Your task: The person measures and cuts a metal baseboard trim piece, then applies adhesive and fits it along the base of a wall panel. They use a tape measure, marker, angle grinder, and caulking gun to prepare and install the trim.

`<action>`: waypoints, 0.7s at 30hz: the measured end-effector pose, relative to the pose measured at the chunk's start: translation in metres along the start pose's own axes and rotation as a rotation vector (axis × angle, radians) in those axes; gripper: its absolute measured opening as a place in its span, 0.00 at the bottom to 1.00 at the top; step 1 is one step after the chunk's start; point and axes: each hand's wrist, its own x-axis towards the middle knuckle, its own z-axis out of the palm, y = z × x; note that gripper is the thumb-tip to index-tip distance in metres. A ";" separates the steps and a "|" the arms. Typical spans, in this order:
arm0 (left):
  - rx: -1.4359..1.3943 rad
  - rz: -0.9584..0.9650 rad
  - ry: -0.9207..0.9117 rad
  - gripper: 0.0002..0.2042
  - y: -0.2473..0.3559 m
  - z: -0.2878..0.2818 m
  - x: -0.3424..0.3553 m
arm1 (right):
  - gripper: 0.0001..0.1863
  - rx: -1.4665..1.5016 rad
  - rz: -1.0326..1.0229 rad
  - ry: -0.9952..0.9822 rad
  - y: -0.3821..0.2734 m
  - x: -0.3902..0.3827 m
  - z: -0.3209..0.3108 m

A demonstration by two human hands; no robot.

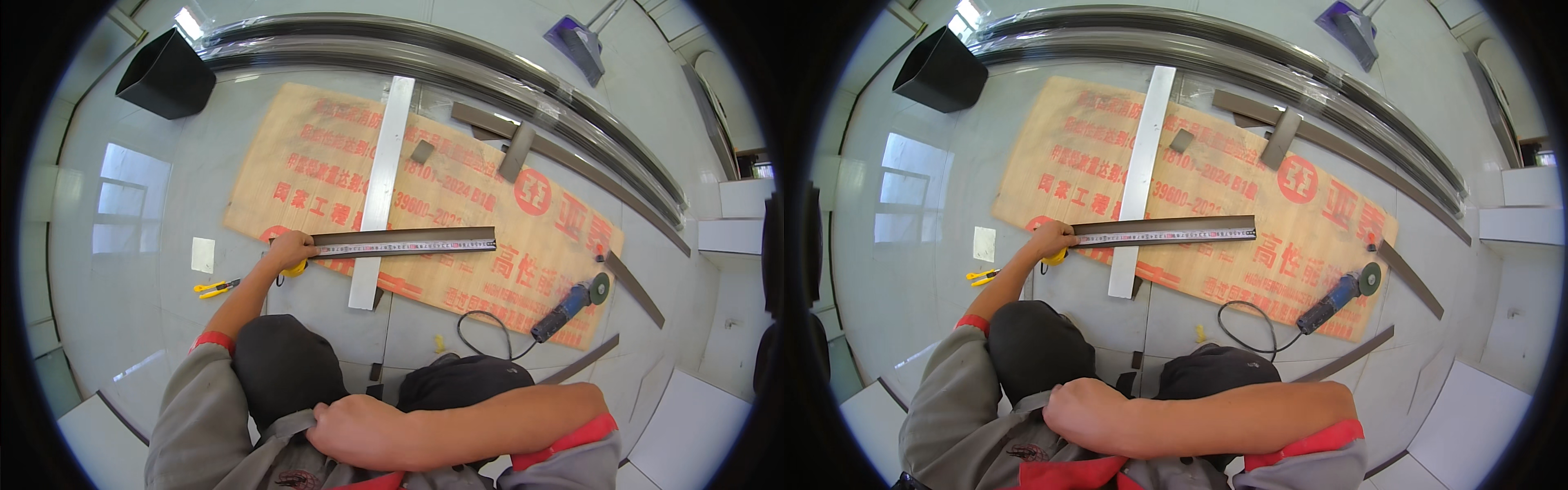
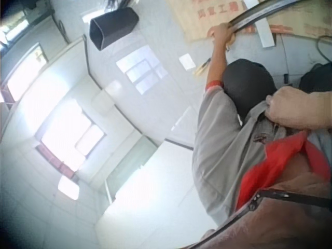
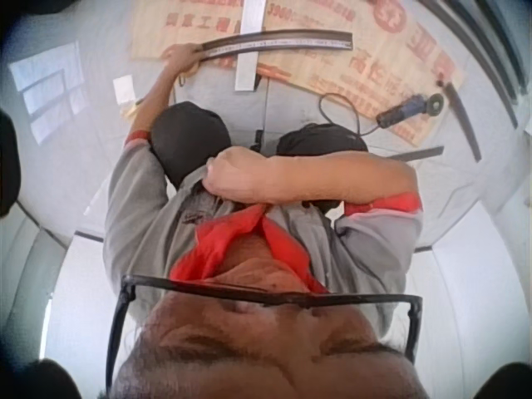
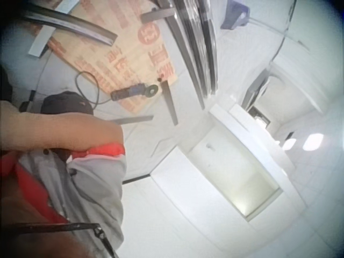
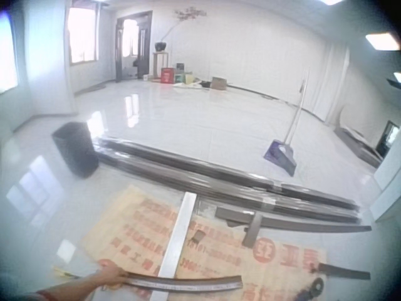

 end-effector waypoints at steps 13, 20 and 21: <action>-0.085 0.021 -0.044 0.18 -0.005 0.004 0.001 | 0.06 -0.043 0.016 0.005 -0.005 0.026 0.010; -0.057 0.070 -0.013 0.17 -0.009 0.007 0.003 | 0.06 0.338 -0.150 0.078 0.009 0.034 0.022; -0.054 0.065 -0.014 0.17 -0.008 0.007 0.004 | 0.06 0.383 -0.127 0.049 0.008 0.035 0.023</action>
